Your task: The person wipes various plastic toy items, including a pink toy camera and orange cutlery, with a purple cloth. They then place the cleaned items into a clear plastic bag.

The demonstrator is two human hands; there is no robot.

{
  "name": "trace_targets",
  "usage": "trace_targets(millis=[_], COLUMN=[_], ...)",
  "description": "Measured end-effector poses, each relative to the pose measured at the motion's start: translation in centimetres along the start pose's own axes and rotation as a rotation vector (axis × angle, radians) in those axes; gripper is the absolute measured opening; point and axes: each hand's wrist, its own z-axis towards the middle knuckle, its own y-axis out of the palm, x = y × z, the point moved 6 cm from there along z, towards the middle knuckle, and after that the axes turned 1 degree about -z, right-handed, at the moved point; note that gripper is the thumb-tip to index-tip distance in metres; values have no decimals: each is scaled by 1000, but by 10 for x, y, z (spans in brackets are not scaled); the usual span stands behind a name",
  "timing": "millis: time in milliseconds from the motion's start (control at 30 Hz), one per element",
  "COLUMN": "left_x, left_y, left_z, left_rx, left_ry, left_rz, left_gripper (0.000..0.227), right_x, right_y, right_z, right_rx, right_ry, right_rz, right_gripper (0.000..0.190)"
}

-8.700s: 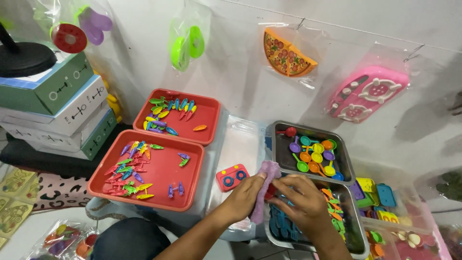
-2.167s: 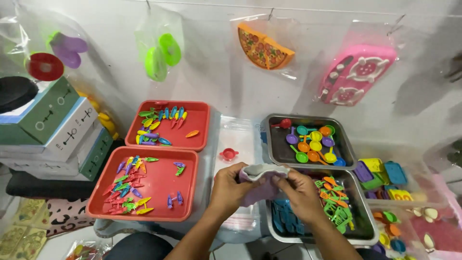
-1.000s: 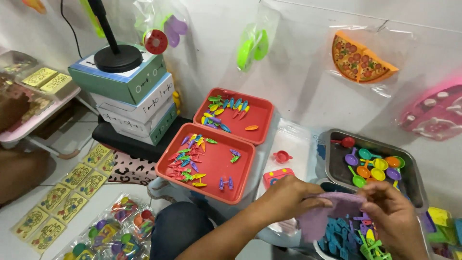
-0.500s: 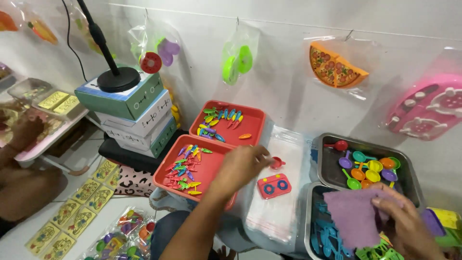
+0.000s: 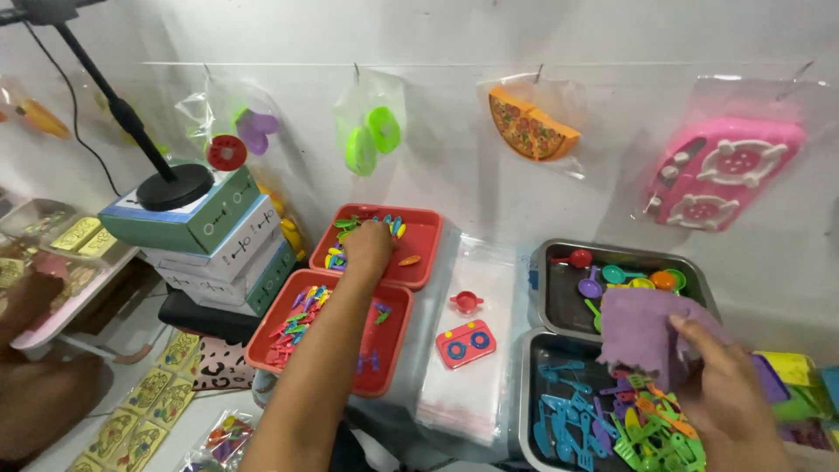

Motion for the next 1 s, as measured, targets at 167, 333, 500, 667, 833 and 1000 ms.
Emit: trace_targets(millis=[167,333,500,667,833,1000], left_x=[0,-8,16,96,233,304], left_y=[-15,-20,-53,-75,-84,-45], left_z=[-13,-16,-43,-73,-163,-232], left_rx=[88,154,181,263,-80,-237], left_ry=[21,89,152,385,987,1103], left_rz=[-10,-77,-123,-255,-561,-385], left_gripper=[25,27,44,34,17,28], right_x=[-23,-28,-63,-91,-93,-94], right_y=[7,6,-2,-47,-59,-57], right_z=[-14,-14,-28,-37,-36,-39], right_rx=[91,63,121,342,424,412], right_ry=[-85,-122,-223,-413,-412,-424], right_rz=[107,174,317,399,424,458], right_gripper=[18,22,17,21,23,22])
